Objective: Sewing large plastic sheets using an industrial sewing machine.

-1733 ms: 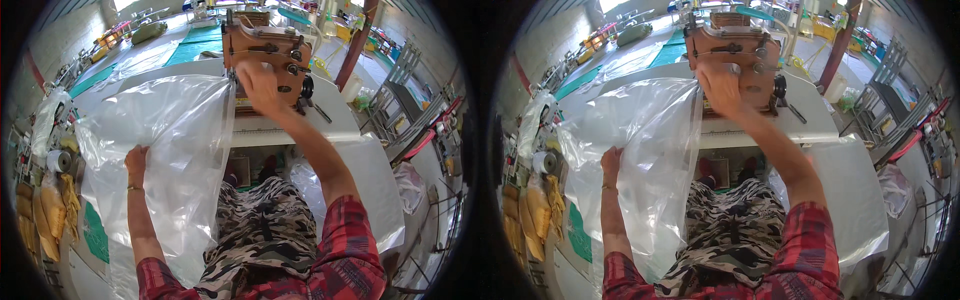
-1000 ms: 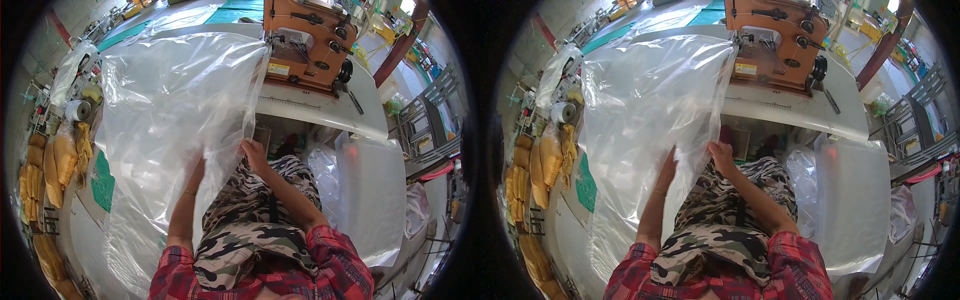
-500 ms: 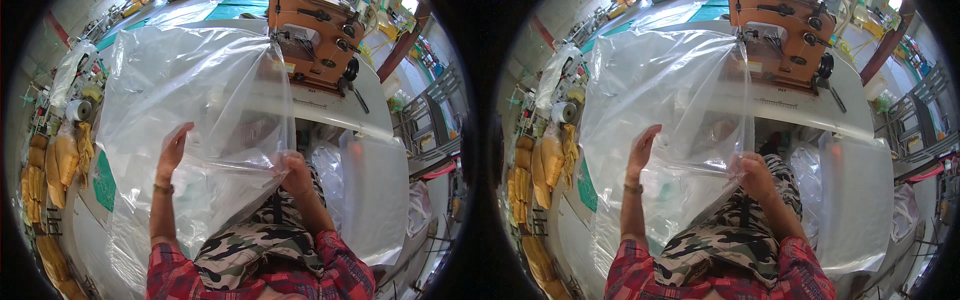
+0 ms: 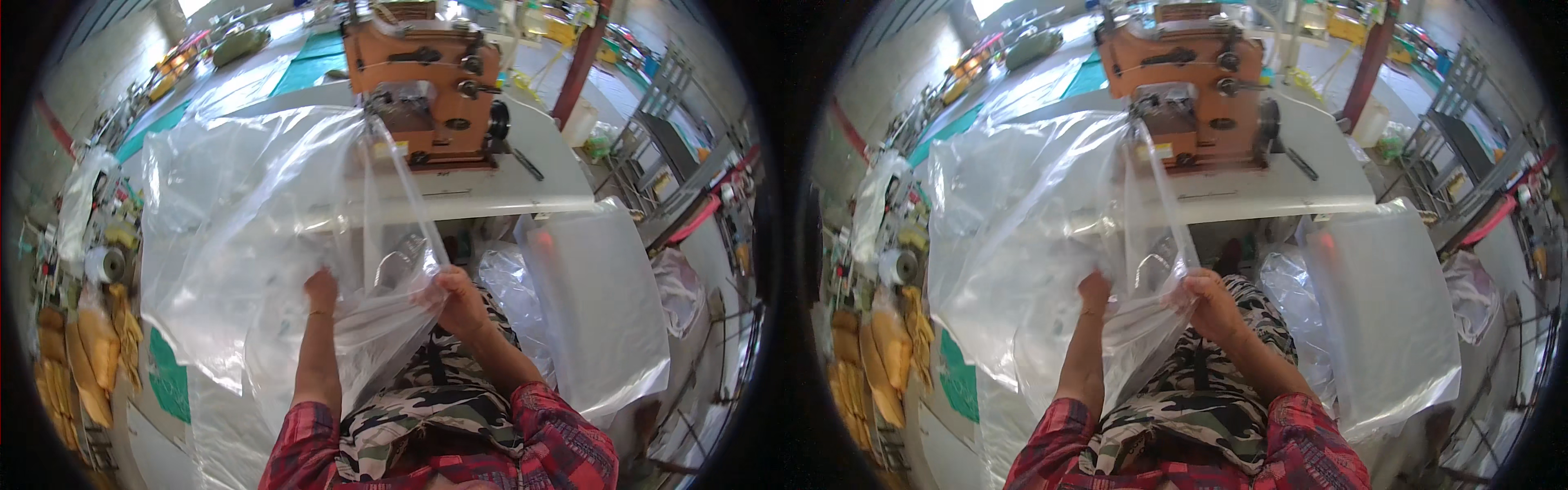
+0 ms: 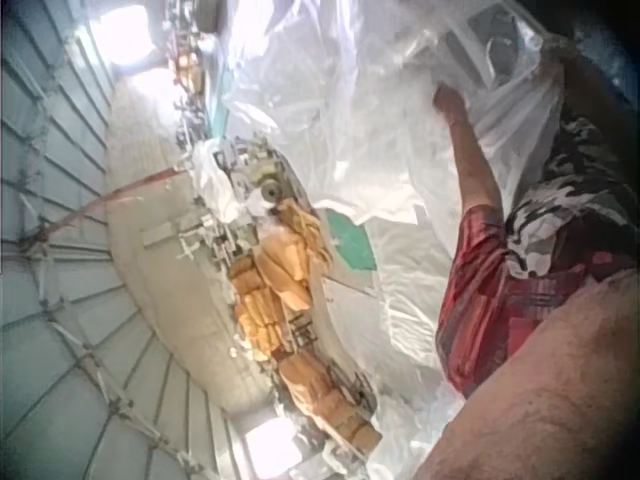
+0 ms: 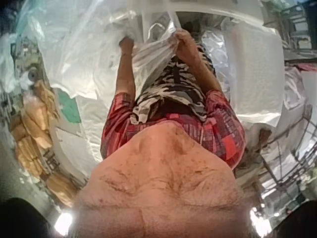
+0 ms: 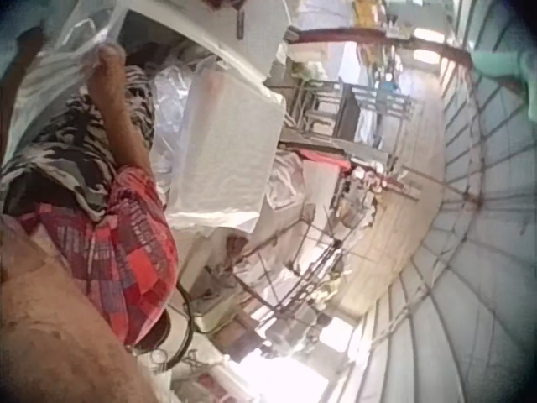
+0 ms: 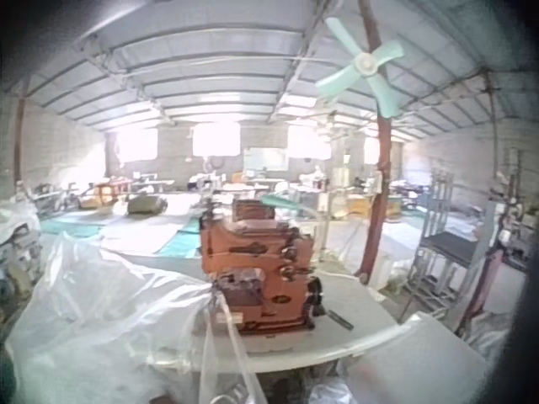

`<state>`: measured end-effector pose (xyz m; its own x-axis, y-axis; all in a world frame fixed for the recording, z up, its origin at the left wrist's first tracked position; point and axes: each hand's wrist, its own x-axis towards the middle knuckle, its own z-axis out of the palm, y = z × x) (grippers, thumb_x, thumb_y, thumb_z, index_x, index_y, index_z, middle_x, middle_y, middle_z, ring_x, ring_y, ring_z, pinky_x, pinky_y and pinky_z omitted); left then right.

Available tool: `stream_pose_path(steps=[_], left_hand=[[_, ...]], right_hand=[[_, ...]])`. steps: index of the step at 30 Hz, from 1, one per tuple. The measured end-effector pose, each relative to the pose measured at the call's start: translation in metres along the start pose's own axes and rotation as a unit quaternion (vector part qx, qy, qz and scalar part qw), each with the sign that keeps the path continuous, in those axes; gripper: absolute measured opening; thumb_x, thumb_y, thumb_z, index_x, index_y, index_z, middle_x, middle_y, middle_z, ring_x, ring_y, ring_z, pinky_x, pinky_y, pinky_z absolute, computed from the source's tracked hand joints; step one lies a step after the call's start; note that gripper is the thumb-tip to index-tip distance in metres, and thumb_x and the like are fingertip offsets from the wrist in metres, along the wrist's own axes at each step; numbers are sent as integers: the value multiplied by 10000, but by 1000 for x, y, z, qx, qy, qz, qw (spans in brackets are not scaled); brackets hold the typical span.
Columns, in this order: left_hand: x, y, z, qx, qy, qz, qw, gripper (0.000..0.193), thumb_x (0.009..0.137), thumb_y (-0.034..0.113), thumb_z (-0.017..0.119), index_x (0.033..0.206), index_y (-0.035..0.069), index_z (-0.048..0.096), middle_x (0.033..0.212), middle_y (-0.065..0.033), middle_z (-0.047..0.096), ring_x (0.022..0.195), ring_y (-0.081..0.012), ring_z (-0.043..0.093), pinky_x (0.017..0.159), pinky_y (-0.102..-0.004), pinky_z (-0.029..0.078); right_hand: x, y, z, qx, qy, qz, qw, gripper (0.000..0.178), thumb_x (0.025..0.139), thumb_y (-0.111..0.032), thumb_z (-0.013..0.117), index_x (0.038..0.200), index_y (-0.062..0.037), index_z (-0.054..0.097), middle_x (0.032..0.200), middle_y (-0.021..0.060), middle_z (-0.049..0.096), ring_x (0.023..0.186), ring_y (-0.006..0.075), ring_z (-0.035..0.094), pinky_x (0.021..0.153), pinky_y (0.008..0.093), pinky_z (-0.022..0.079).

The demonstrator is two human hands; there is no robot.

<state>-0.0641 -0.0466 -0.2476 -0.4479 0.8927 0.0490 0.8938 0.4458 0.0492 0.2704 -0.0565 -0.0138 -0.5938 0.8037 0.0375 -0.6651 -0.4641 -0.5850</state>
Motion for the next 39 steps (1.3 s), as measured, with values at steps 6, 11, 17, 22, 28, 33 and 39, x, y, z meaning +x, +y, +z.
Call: stream_pose_path(steps=[6, 11, 17, 22, 28, 33, 39], left_hand=[[7, -131, -64, 10, 176, -296, 939, 755, 845, 621, 577, 1337, 51, 522, 981, -168, 695, 926, -336, 679, 774, -489, 539], [-12, -200, -198, -4, 386, -338, 858, 657, 854, 585, 589, 1267, 74, 571, 995, -159, 696, 948, -330, 671, 797, -490, 533], [-37, -268, -290, 62, 344, -385, 854, 544, 865, 542, 605, 1183, 102, 630, 1013, -149, 696, 973, -323, 661, 824, -491, 525], [-51, -263, -198, 140, 73, -51, 986, 321, 873, 268, 600, 1142, 105, 663, 1135, -126, 668, 1032, -300, 637, 882, -437, 507], [-20, -66, -217, -48, 216, 148, 964, 266, 867, 82, 606, 1130, 65, 642, 1064, -135, 688, 1002, -318, 648, 879, -421, 515], [-12, 41, -281, -40, 398, 271, 875, 385, 871, 112, 647, 1247, 58, 586, 1345, -158, 538, 1251, -337, 511, 1034, -476, 416], [32, 25, -280, 102, 329, 296, 891, 602, 845, 55, 596, 1423, 107, 435, 1494, -152, 367, 1403, -346, 338, 1128, -531, 278]], right_hand=[[0, 5, -17, 62, -41, 13, 997, 195, 901, -150, 548, 722, -73, 544, 672, 13, 489, 646, 169, 507, 813, 363, 475], [4, 21, -46, 36, -32, 71, 996, 162, 910, -122, 534, 822, -27, 630, 757, 24, 588, 693, 144, 556, 762, 332, 495], [29, 83, -97, -106, 6, 52, 993, 208, 940, -170, 541, 799, -40, 623, 750, -5, 583, 701, 108, 544, 680, 270, 464], [42, 98, -133, -173, -11, 56, 983, 236, 952, -151, 501, 799, -18, 622, 758, 44, 594, 705, 147, 546, 726, 307, 458], [42, 82, -107, -327, 31, 22, 944, 282, 987, -219, 529, 808, -28, 635, 761, 3, 606, 739, 86, 545, 731, 264, 451], [38, 64, -80, -398, 7, 4, 917, 269, 1002, -228, 541, 888, -10, 650, 783, 0, 637, 792, 73, 579, 752, 250, 463], [46, 69, -71, -346, -55, -4, 937, 217, 996, -163, 539, 885, -2, 635, 795, 9, 645, 786, 79, 588, 741, 248, 462]])
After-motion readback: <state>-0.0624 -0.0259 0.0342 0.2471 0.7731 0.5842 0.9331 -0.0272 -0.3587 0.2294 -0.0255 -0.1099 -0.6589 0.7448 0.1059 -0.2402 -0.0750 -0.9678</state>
